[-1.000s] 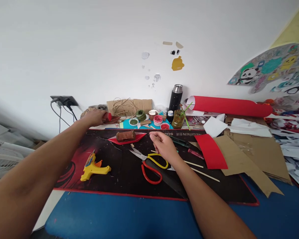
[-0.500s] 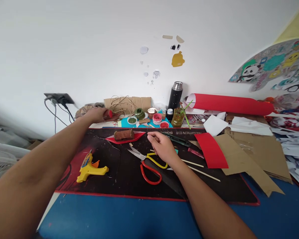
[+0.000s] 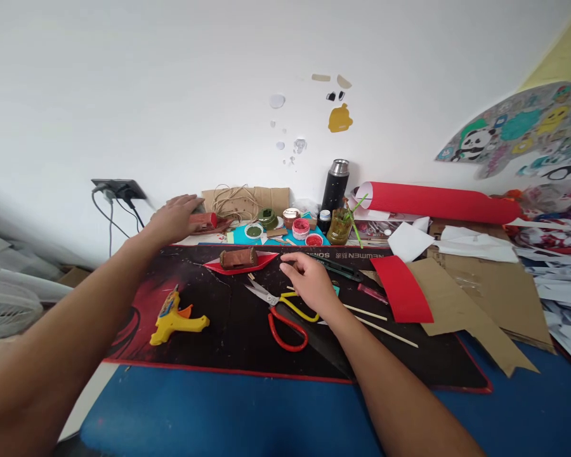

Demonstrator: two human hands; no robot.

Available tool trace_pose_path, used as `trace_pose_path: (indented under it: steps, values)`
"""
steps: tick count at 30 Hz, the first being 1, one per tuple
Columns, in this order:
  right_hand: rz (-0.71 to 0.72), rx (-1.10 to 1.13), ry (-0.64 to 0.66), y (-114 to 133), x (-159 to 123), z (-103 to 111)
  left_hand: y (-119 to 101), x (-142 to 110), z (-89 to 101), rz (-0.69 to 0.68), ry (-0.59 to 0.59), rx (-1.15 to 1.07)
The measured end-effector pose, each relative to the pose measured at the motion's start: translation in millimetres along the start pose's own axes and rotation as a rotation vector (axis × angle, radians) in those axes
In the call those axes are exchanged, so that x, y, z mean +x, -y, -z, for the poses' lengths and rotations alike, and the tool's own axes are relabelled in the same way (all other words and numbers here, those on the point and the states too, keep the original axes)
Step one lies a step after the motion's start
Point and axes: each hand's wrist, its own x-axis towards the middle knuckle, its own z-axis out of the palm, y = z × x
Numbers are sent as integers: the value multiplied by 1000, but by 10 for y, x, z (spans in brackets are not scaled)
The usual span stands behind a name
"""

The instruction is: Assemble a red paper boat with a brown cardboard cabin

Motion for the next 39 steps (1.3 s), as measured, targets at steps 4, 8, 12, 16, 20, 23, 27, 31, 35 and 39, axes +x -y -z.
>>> trace_pose_path:
  steps: [4,8,12,16,20,23,27,31,35,39]
  values:
    - [20,-17,-33,-4,5,1,-391,-514,207,49,-124,-103]
    - [35,-3,-26,15,-5,-6,-620,-939,298,110,-172,-252]
    - [80,-26,-19,62,-30,-5,-749,-1213,217,122,-99,-342]
    - [70,16,-23,78,-43,11,-844,-1421,45,-1,-7,-359]
    - [36,95,-39,78,-37,13,-782,-1583,-81,9,9,-370]
    - [1,163,0,101,-30,-5,-669,-1669,-121,72,-1,-396]
    - [-35,261,49,153,-29,-31,-698,-1781,-136,99,-46,-456]
    - [-60,258,118,209,-67,-58,-1063,-1867,-159,-36,-24,-567]
    - [-91,245,165,265,-131,-93,-1489,-1816,-200,-218,35,-610]
    - [-99,262,185,305,-170,-109,-1728,-1659,-233,-253,40,-565]
